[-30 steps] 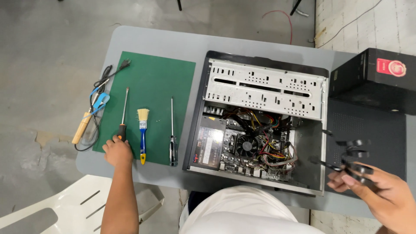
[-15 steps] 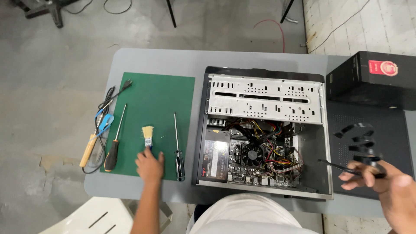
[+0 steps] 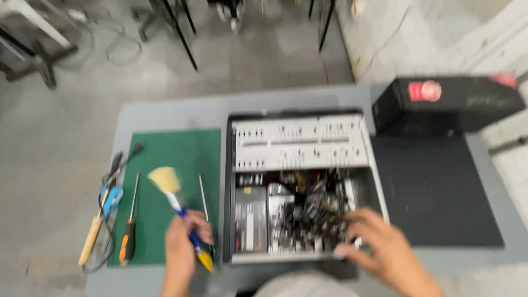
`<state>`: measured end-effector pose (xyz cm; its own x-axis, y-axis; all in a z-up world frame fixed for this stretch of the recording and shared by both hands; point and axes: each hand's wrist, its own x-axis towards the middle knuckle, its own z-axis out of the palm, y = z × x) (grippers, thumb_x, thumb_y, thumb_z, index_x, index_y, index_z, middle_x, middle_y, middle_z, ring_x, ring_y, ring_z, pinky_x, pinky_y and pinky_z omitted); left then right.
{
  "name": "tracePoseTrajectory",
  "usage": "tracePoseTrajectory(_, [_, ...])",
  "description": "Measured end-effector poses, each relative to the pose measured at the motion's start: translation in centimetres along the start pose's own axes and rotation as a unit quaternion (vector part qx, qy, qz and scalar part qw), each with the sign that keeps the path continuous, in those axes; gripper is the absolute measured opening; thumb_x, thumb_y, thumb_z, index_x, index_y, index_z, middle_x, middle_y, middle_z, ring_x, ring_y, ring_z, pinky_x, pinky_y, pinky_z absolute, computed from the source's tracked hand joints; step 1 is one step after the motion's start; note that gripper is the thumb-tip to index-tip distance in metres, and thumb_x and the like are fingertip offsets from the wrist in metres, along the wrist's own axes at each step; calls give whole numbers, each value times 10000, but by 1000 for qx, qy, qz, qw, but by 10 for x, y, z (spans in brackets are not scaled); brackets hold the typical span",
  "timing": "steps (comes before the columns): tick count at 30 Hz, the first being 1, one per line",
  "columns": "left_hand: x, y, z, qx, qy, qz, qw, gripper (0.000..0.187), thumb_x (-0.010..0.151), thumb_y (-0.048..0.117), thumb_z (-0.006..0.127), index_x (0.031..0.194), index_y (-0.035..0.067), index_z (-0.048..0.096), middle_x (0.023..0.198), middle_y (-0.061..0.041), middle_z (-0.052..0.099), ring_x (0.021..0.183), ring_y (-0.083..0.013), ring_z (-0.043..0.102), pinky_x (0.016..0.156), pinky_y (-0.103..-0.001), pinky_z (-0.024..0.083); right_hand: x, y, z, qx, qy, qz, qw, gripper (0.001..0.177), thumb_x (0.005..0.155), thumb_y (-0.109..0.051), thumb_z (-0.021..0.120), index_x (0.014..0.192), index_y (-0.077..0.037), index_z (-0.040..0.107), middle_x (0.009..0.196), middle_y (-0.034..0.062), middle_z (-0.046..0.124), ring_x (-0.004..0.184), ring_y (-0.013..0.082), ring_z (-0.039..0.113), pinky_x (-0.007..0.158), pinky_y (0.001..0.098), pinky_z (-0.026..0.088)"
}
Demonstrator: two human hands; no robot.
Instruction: The person brushes the internal chassis and components of an open computer tower with a brush, removes cables from the motherboard, and uses a screwdriver to loosen a part inside the case.
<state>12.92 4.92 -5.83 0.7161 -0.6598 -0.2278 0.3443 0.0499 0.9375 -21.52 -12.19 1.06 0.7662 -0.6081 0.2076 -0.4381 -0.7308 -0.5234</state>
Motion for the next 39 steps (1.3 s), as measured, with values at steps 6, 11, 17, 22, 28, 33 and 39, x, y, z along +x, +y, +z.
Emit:
tracePoseTrajectory(6, [-85, 31, 160, -174, -406, -50, 896, 169, 859, 228, 524, 792, 85, 583, 1447, -207, 376, 1183, -263, 482, 971, -354, 327, 19, -48, 21, 65, 120, -244, 960, 254, 859, -315, 641, 897, -71, 586, 987, 110, 615, 744, 252, 591, 652, 330, 473])
tracePoseTrajectory(11, [-90, 12, 185, -231, -277, -117, 926, 172, 873, 134, 509, 918, -21, 566, 1067, -297, 613, 972, -361, 631, 746, -425, 573, -4, -31, 26, 126, 238, -138, 953, 321, 742, -229, 761, 863, -146, 474, 1062, 87, 589, 982, 229, 603, 851, 358, 496])
tracePoseTrajectory(17, [-94, 19, 204, 83, -216, 124, 965, 261, 914, 293, 416, 1045, 95, 525, 1032, -94, 561, 1002, -222, 581, 886, -374, 491, -5, -37, 30, 410, -34, 73, 909, 505, 791, -479, 599, 1050, -47, 554, 917, 57, 607, 722, 102, 578, 644, 237, 521])
tracePoseTrajectory(22, [-108, 28, 208, 183, -298, 115, 930, 452, 910, 465, 348, 1113, 125, 564, 1077, -53, 399, 871, -152, 541, 874, -281, 375, -12, -31, 28, 571, -132, 306, 750, 610, 781, -269, 647, 1334, -82, 472, 898, 131, 632, 674, 188, 575, 594, 302, 470])
tracePoseTrajectory(28, [-109, 24, 206, 212, -328, 144, 909, 679, 899, 554, 263, 1245, 65, 581, 1200, -47, 359, 1187, -190, 334, 1045, -431, 251, -10, -33, 24, 493, -205, 294, 793, 549, 792, -391, 611, 1264, -111, 597, 746, 50, 550, 587, 108, 448, 569, 255, 320])
tracePoseTrajectory(33, [-63, -36, 189, 101, -153, 95, 978, 156, 837, 226, 596, 892, 98, 668, 907, -24, 668, 885, -148, 599, 825, -272, 440, -22, -18, 14, 465, -93, 105, 874, 172, 885, -190, 505, 989, -55, 529, 825, 99, 713, 567, 158, 716, 496, 252, 631])
tracePoseTrajectory(39, [-39, -80, 158, -124, -157, -24, 979, 400, 721, -231, 561, 822, 106, 371, 767, -53, 336, 741, -196, 411, 720, -302, 342, -51, 30, -28, 65, 174, 132, 974, 339, 739, -396, 630, 1025, -246, 736, 809, -79, 787, 596, 19, 684, 517, 164, 527])
